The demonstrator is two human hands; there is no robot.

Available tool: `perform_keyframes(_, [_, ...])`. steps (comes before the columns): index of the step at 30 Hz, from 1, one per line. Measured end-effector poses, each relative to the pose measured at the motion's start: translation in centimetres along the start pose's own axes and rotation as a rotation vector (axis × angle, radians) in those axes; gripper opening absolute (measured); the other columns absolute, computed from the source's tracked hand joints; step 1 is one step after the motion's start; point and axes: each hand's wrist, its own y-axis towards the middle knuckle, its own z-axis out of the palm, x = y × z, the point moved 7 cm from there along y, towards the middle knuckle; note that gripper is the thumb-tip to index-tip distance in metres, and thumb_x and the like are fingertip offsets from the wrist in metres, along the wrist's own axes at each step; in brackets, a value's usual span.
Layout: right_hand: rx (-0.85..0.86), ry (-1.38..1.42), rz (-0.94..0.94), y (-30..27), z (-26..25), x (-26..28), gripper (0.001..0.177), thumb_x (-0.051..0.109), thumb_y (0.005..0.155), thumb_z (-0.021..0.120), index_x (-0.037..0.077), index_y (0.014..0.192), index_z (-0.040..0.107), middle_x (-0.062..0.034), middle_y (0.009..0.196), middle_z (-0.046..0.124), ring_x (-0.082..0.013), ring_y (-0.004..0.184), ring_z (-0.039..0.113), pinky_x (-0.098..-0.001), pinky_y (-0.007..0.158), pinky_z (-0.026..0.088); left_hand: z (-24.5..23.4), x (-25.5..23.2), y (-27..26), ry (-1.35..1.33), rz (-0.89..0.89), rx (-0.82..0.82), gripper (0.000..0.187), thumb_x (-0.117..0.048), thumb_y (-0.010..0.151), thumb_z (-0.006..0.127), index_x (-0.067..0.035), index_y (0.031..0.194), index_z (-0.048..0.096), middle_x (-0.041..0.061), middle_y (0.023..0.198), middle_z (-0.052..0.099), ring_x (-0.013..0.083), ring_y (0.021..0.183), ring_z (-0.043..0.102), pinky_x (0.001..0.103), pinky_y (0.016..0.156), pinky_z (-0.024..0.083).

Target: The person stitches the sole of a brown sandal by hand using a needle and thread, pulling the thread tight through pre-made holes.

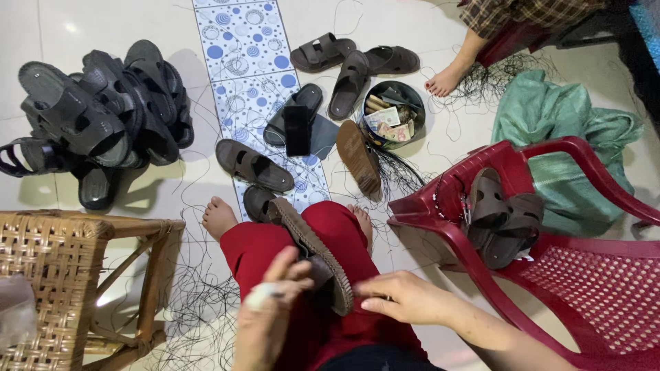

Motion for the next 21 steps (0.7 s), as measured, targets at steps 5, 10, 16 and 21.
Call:
perform_keyframes(5, [-0.184, 0.329, -0.183, -0.2, -1.6, 2.6, 0.028, 0.029, 0.101, 0.063, 0.007, 0.091, 0.076, -0.0079, 0.100, 0.067, -0.0135, 0.070, 0.065, -0.0274, 0.068, 0.056, -6.4, -1.7, -0.1, -0.385, 0.032, -0.110, 0.039, -0.039, 0.111, 0.052, -0.008, 0.117, 0.075, 0.014, 0.109, 0.047, 0.0329, 0.100, 0.044, 0.055, 0.099, 0.040])
perform_keyframes(10, [-0.290, 0.968, -0.206, 2.2, 1.5, 0.7, 0.040, 0.029, 0.109, 0.046, 0.004, 0.082, 0.058, -0.0147, 0.084, 0.063, -0.0109, 0.045, 0.045, -0.0210, 0.041, 0.034, -10.2, 0.9, -0.3, -0.327, -0.089, -0.463, 0.039, -0.030, 0.108, 0.051, -0.018, 0.071, 0.050, -0.006, 0.055, 0.019, 0.0093, 0.047, 0.014, 0.027, 0.043, 0.015])
perform_keyframes(16, [-0.339, 1.102, 0.059, 3.1, 2.3, -5.5, 0.044, 0.033, 0.106, 0.050, 0.006, 0.072, 0.055, -0.0174, 0.075, 0.067, -0.0097, 0.035, 0.038, -0.0225, 0.032, 0.026, -10.6, 2.4, -1.4, 0.204, 0.031, -0.559, 0.033, -0.015, 0.107, 0.052, 0.008, 0.093, 0.071, 0.000, 0.048, 0.033, 0.0131, 0.044, 0.035, 0.032, 0.046, 0.031])
perform_keyframes(21, [-0.350, 0.474, -0.332, 1.4, -4.5, 7.6, 0.045, 0.030, 0.106, 0.049, 0.001, 0.079, 0.068, -0.0095, 0.094, 0.070, -0.0099, 0.051, 0.049, -0.0225, 0.051, 0.045, 4.1, 3.3, 0.3, 1.128, 0.104, 0.256, 0.031, -0.028, 0.094, 0.070, -0.007, 0.117, 0.068, 0.014, 0.119, 0.067, 0.0303, 0.108, 0.069, 0.038, 0.093, 0.056])
